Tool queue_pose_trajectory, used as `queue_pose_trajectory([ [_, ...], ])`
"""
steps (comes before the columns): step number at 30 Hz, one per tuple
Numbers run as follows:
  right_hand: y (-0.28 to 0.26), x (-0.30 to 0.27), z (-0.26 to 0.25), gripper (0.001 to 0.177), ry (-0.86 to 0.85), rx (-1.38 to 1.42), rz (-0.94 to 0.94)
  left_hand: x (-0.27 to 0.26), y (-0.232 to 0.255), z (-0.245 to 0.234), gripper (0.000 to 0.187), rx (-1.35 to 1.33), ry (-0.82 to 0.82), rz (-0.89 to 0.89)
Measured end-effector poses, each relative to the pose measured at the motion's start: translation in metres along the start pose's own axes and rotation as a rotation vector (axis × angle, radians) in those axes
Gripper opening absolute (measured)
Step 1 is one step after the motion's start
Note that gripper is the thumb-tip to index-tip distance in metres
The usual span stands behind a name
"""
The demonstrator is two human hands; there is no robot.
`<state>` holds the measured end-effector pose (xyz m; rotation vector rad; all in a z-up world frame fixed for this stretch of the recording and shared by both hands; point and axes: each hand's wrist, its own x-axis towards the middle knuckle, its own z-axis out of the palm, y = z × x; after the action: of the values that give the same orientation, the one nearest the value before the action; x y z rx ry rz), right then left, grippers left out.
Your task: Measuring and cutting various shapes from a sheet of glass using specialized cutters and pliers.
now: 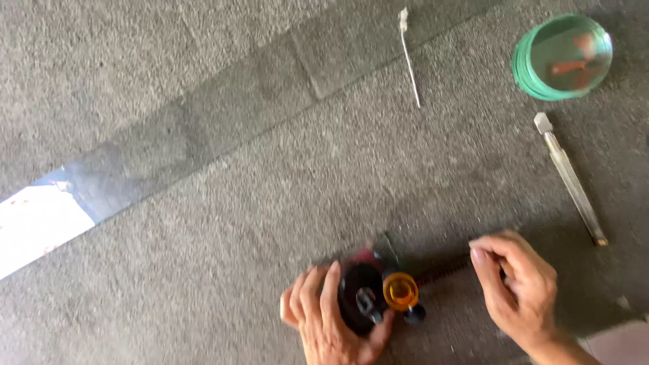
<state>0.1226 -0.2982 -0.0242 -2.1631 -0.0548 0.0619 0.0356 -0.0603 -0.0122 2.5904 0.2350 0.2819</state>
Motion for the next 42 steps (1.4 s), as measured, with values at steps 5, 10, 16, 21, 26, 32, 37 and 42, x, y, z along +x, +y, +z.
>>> queue_pose_trajectory([
  [5, 0.000, 0.001, 0.008, 0.005, 0.042, -0.089, -0.010, 0.000, -0.003, 0.011, 0.089, 0.028, 0.192, -0.122],
  [10, 0.004, -0.005, 0.005, 0.005, 0.015, -0.159, -0.030, 0.003, -0.003, -0.001, 0.085, 0.017, 0.045, -0.085],
  [16, 0.004, -0.003, 0.006, 0.006, 0.001, -0.174, -0.053, 0.002, -0.007, -0.006, 0.089, 0.009, -0.064, -0.024],
  [21, -0.004, 0.002, 0.011, 0.005, 0.029, -0.189, -0.030, 0.002, -0.013, -0.005, 0.086, -0.030, -0.111, 0.007],
  [26, -0.005, 0.003, 0.010, 0.007, 0.023, -0.183, -0.029, 0.005, -0.009, -0.007, 0.084, -0.019, -0.152, -0.028],
  [32, -0.008, 0.005, 0.010, 0.007, 0.025, -0.193, -0.130, 0.008, -0.004, -0.016, 0.075, -0.035, -0.153, -0.033],
  [37, -0.008, 0.007, 0.012, 0.006, 0.034, -0.209, -0.176, 0.006, -0.003, -0.022, 0.073, -0.076, -0.158, -0.034],
  [42, -0.009, 0.009, 0.013, 0.005, 0.059, -0.207, -0.270, 0.014, -0.001, -0.037, 0.076, -0.057, -0.176, -0.001],
])
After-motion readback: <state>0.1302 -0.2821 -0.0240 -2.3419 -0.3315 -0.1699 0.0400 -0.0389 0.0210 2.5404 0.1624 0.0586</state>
